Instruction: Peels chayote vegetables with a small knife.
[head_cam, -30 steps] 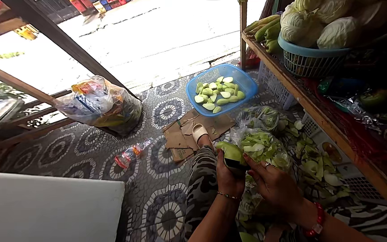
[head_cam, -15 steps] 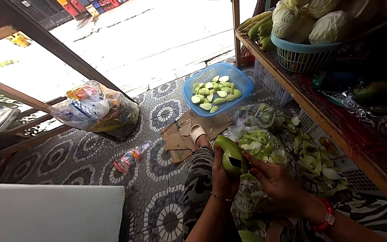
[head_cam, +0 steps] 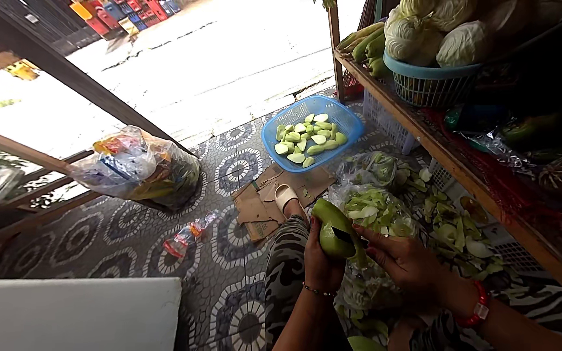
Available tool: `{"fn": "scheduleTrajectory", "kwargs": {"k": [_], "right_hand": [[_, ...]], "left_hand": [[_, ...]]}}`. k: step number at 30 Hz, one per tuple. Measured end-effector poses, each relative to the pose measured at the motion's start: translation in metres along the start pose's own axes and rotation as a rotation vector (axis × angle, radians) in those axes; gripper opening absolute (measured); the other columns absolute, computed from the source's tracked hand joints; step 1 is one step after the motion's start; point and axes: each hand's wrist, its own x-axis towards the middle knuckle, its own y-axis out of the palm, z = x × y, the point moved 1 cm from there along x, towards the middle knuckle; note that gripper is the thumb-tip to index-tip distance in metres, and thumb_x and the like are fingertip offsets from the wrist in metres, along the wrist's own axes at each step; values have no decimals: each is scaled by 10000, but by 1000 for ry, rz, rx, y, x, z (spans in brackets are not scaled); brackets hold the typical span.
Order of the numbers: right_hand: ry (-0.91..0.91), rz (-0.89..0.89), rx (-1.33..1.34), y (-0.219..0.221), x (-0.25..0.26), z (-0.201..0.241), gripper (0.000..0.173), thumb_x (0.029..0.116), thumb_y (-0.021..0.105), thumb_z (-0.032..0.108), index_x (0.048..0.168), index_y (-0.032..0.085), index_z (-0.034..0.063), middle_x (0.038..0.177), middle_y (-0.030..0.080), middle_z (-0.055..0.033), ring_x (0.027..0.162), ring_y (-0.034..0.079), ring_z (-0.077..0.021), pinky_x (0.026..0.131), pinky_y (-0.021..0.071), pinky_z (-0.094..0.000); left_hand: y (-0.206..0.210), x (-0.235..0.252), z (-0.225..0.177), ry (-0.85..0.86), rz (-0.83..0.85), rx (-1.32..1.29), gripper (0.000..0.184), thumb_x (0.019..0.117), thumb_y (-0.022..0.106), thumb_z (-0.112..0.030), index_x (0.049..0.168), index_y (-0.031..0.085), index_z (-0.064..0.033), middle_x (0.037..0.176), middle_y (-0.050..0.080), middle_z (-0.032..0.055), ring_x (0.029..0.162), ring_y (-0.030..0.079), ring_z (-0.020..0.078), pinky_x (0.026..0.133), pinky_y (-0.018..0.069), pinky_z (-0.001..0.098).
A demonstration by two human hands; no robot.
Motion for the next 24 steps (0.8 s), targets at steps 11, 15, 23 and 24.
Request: {"fn": "scheduleTrajectory", "kwargs": {"k": [11,15,23,24], "right_hand": [[96,52,47,-15,5,-6,501,1079,405,387,1480,566,133,719,642,-50,588,550,-152,564,479,-350],[77,53,-8,-19,5,-6,498,1076,413,386,1485,563,143,744,662,-65,594,565,-180,559,479,-374],[95,152,80,-35,11,-18,474,1073,444,386,1471,581,169,886,719,-91,717,631,-172,668,525,-388],[180,202,115,-40,14,-23,458,1083,436,368,1468,584,168,972,730,-102,786,643,-153,736,528,-373]], "left_hand": [[-8,-9,-3,-231,255,198,510,1118,175,-342,1217,590,-61,1018,716,100,914,719,182,805,612,351],[-11,-9,-8,-354,306,242,536,1109,159,-361,1189,598,-64,986,713,123,870,722,214,733,618,358],[-27,-9,-15,-582,491,256,492,1068,291,-439,1234,613,-105,1051,718,132,894,730,259,710,625,393],[-29,-9,-15,-593,525,264,485,1060,331,-463,1214,633,-115,1046,725,125,895,731,255,716,625,396]]}}
